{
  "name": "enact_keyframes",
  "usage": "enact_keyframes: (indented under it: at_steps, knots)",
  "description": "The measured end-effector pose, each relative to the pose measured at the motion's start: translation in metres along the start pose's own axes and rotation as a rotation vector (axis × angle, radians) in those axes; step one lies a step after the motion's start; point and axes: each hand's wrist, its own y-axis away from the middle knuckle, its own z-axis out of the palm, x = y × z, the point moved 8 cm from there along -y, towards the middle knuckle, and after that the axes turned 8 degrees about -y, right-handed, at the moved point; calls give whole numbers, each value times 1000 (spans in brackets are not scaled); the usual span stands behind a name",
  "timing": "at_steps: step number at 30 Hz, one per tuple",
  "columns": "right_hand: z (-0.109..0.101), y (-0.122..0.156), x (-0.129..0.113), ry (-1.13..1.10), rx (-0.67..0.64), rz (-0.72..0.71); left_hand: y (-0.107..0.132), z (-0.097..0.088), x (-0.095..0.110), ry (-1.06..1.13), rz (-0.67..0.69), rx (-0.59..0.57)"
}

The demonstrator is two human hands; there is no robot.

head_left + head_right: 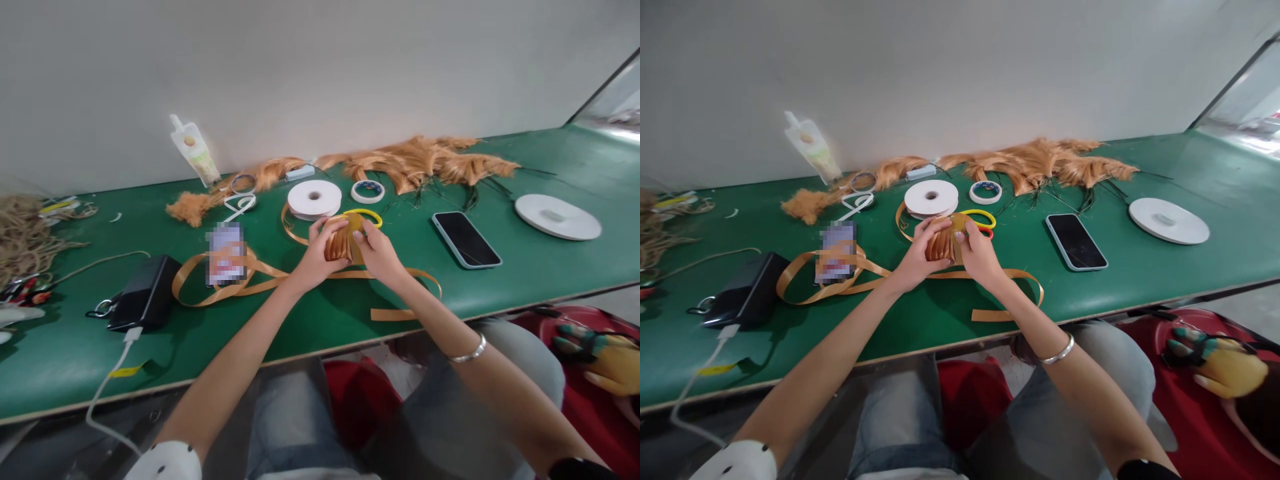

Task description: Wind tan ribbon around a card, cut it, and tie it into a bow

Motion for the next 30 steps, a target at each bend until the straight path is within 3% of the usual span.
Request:
enact_keyframes:
  at_steps: [5, 9, 19, 26, 30]
  knots:
    - [0, -1, -4, -10, -24, -15, 1, 7, -3, 186, -31, -61]
    - [0, 2, 3, -12, 47, 59, 3, 14, -1, 245, -58, -9]
    - [-1, 0, -8, -65, 43, -20, 1, 16, -11, 422, -124, 23]
    - [-17, -4, 4, -149, 82, 10, -1, -4, -31, 407, -225, 138]
    - [-8, -2, 6, -192, 26, 67, -1, 6, -28, 408, -215, 109]
